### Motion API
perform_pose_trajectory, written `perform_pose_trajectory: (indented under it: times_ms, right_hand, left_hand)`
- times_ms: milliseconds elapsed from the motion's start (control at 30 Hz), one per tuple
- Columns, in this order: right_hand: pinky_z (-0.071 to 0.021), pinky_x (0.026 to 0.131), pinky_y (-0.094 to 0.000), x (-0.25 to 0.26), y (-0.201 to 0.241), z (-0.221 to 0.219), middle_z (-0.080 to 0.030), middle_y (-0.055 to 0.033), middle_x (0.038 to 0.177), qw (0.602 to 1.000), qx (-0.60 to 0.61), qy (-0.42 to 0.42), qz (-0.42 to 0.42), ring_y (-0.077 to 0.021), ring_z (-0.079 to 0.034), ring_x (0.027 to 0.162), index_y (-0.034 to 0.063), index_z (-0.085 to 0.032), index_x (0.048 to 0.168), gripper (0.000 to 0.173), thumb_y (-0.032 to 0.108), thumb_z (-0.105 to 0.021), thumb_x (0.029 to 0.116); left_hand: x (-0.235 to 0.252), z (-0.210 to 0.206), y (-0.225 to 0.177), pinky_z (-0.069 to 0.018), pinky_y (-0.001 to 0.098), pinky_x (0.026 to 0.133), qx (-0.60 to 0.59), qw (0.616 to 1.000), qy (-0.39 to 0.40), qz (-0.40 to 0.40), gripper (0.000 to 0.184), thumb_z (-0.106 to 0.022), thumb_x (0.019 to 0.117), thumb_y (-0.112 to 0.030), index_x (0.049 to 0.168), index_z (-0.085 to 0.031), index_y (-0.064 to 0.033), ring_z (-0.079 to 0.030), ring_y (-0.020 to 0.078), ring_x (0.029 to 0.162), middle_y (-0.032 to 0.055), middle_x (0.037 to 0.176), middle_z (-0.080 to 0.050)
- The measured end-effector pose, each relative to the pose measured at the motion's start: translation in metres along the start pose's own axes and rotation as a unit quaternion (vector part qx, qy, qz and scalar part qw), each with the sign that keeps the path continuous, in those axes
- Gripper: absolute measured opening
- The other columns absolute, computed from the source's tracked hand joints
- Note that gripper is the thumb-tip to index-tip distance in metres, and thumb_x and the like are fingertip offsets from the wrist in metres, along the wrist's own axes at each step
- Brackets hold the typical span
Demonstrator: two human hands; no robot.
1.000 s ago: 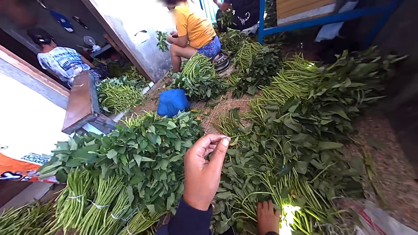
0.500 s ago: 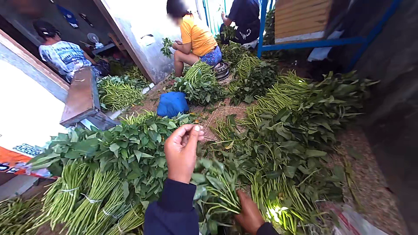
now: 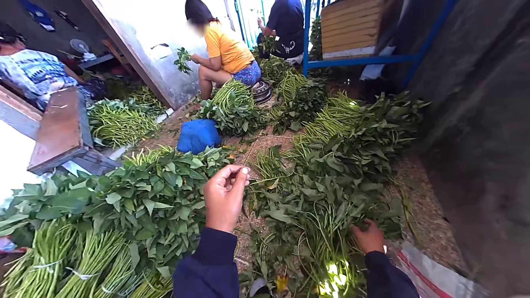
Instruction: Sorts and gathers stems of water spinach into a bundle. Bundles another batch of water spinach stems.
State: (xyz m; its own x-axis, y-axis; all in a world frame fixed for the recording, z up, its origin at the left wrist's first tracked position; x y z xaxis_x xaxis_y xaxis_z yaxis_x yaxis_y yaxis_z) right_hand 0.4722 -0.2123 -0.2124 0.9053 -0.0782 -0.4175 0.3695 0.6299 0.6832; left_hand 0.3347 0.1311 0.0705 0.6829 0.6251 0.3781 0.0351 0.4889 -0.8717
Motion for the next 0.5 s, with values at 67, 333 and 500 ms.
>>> perform_pose_trajectory:
  times_ms: [67,333,500]
  right_hand:
    - [-0.045,0.106,-0.06,-0.014,0.018,0.001,-0.061,-0.0319,0.128,0.994,0.043,-0.047,0.085,-0.0461,-0.059,0.122,-0.0055,-0.06,0.134,0.038,0.008,-0.063,0.0981]
    - [-0.0486,0.106,-0.0575,-0.017,0.026,-0.101,-0.05,-0.0288,0.144,0.963,-0.22,0.118,0.099,-0.0443,-0.055,0.129,0.002,-0.06,0.138,0.051,0.018,-0.073,0.0912]
    - [-0.0508,0.099,-0.0583,-0.02,0.052,-0.06,-0.068,-0.0234,0.119,0.969,-0.147,0.16,0.113,-0.0389,-0.066,0.112,0.0011,-0.066,0.126,0.036,0.012,-0.072,0.092]
  left_hand:
    - [-0.004,-0.001,-0.001,-0.0625,0.0284,0.074,0.01,1.0,0.004,-0.002,0.008,-0.064,0.0994,-0.008,0.1,-0.072,-0.0059,-0.072,0.0125,0.081,0.0034,0.092,-0.074]
    - [-0.014,-0.014,0.014,-0.062,0.0343,0.074,0.102,0.991,0.065,0.055,0.009,-0.068,0.0988,-0.015,0.1,-0.074,-0.0097,-0.072,0.0134,0.077,0.0024,0.09,-0.074]
    - [-0.005,-0.012,0.022,-0.0595,0.0356,0.073,0.195,0.974,0.091,0.075,0.008,-0.069,0.0993,-0.019,0.099,-0.075,-0.0138,-0.069,0.0117,0.076,-0.0009,0.087,-0.073]
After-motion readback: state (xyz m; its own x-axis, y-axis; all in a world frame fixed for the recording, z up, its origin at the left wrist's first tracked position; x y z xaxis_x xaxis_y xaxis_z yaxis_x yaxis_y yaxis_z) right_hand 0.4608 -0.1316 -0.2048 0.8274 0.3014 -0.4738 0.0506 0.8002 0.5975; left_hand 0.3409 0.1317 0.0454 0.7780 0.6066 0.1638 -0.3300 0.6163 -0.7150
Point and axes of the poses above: each hand's wrist, its own x-axis towards the middle knuckle, its own z-axis out of the back of the hand, y = z × x, the point moved 4 cm from there along x, towards the middle knuckle
